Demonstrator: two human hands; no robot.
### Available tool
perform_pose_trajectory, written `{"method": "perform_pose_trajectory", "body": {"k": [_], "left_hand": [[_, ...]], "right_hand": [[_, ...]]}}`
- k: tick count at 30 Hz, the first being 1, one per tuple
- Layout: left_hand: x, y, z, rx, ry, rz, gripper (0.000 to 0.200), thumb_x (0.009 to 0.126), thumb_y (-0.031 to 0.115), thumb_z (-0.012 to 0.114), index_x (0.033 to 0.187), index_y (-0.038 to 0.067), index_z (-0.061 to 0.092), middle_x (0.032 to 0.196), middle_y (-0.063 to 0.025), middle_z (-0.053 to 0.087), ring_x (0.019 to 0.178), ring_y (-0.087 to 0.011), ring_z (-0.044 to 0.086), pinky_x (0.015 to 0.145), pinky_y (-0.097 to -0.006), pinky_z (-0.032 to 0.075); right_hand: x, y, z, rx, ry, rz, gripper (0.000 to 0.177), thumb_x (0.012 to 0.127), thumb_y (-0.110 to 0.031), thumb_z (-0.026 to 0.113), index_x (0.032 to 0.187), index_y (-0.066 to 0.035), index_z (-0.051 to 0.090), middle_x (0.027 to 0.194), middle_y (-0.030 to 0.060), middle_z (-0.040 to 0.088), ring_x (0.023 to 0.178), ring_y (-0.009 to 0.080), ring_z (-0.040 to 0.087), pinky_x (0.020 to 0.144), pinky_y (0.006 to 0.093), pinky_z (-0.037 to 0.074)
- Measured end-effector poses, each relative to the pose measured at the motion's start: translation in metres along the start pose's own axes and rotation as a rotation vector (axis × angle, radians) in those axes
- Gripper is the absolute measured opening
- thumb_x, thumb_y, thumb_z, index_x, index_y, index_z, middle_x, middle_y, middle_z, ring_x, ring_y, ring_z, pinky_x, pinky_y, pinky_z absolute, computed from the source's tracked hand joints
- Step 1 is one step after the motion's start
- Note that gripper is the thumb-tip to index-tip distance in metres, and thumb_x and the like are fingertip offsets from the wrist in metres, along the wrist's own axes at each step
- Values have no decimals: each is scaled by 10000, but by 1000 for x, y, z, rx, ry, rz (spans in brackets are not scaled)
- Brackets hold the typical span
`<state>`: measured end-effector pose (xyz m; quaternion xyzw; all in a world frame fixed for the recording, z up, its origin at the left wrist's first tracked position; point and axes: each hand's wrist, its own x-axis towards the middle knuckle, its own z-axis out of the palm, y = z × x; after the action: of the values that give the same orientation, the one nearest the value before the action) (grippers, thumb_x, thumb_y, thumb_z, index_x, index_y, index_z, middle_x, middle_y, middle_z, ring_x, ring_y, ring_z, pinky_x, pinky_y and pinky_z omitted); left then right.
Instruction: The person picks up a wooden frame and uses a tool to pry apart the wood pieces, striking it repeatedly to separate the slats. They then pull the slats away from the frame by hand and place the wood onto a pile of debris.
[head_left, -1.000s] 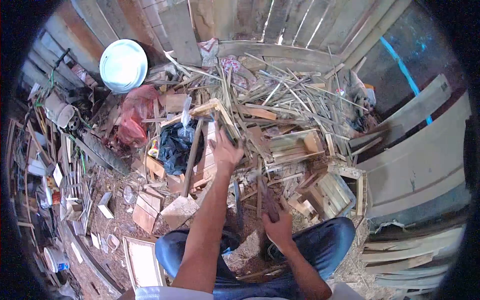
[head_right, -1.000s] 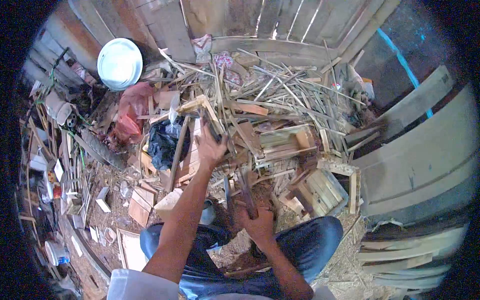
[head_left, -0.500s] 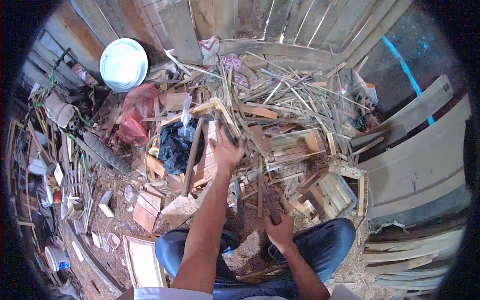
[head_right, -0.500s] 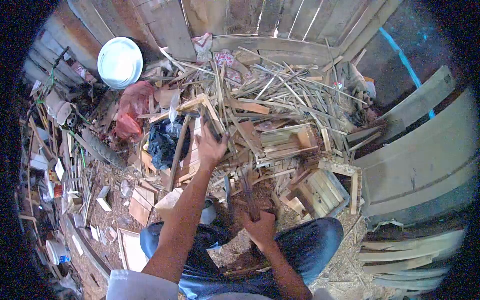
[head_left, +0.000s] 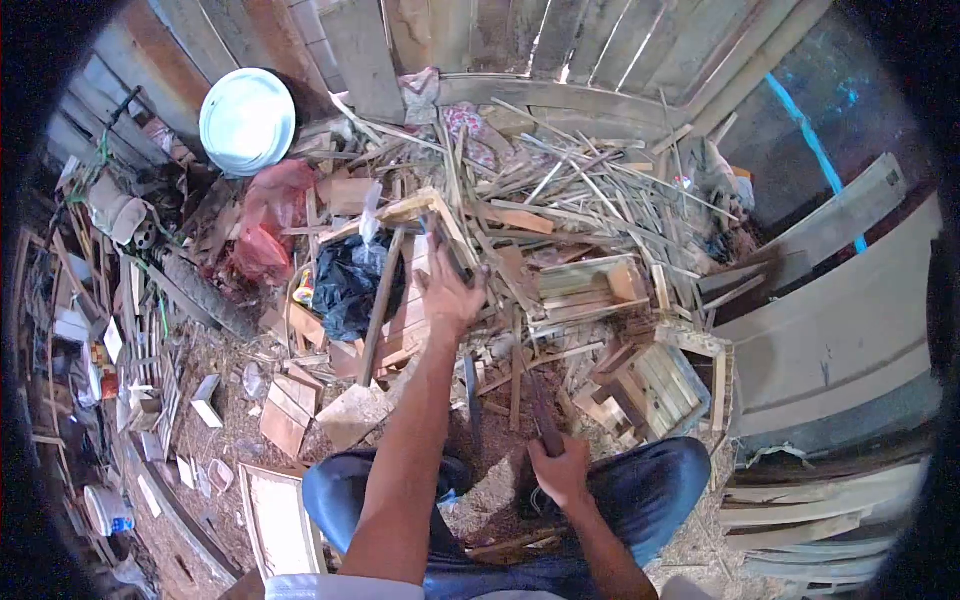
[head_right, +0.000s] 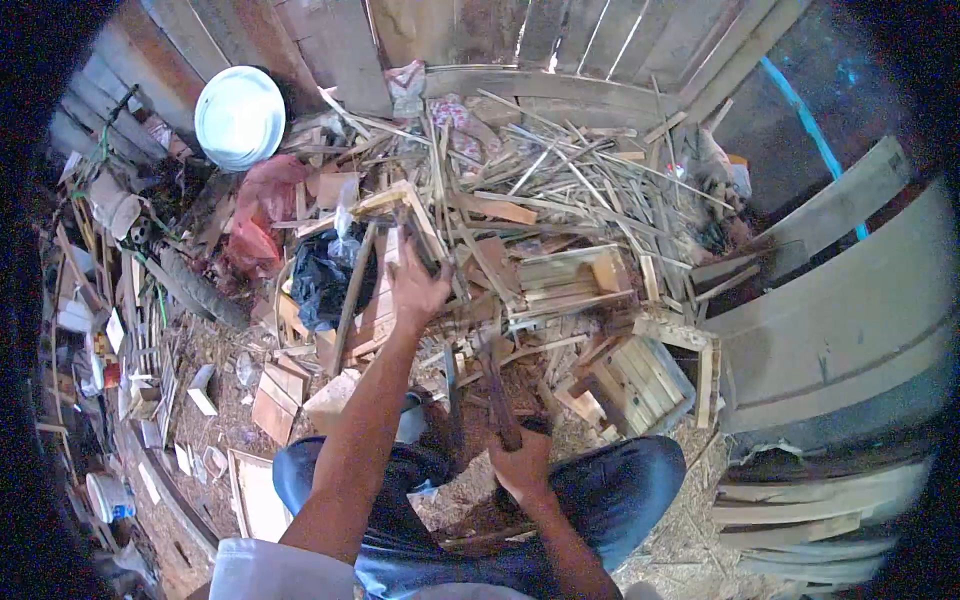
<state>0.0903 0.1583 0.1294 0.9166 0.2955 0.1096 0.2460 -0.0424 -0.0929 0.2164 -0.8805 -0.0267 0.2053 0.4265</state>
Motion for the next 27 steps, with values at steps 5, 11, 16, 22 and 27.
{"method": "perform_pose_trajectory", "body": {"k": [5, 11, 16, 22, 27], "left_hand": [[1, 5, -2, -26, -51, -25, 889, 872, 585, 506, 1477, -3, 227, 1608, -91, 68, 1431, -262, 277, 1174, -552, 134], [2, 1, 4, -9, -43, -21, 912, 857, 590, 534, 1478, -2, 225, 1606, -95, 84, 1423, -279, 291, 1163, -563, 157], [1, 2, 4, 7, -5, -3, 930, 855, 593, 528, 1461, -48, 233, 1602, -99, 107, 1423, -290, 291, 1161, -559, 172], [1, -3, 13, 6, 33, 18, 920, 848, 554, 559, 1457, -53, 231, 1602, -114, 82, 1417, -278, 301, 1158, -575, 158], [3, -2, 12, -49, -8, -5, 912, 845, 530, 570, 1472, -25, 210, 1606, -101, 69, 1417, -263, 302, 1163, -569, 147]], "right_hand": [[88, -22, 29, -56, 24, -58, 311, 795, -277, 723, 720, 16, 653, 649, 198, 629, 596, 369, 625, 571, 458, 473], [53, 10, 25, -23, 142, -187, 276, 765, -275, 744, 767, -6, 682, 631, 168, 639, 577, 360, 628, 580, 423, 494], [-3, -7, -2, 53, 43, 38, 255, 790, -214, 687, 738, 32, 642, 563, 153, 582, 487, 223, 564, 523, 411, 455], [115, -23, 36, 70, 59, -86, 317, 807, -256, 712, 690, 31, 643, 604, 181, 614, 568, 278, 643, 571, 422, 482], [49, 30, 26, -26, 160, -286, 245, 793, -219, 704, 859, 17, 696, 677, 142, 674, 629, 243, 669, 607, 379, 502]]}}
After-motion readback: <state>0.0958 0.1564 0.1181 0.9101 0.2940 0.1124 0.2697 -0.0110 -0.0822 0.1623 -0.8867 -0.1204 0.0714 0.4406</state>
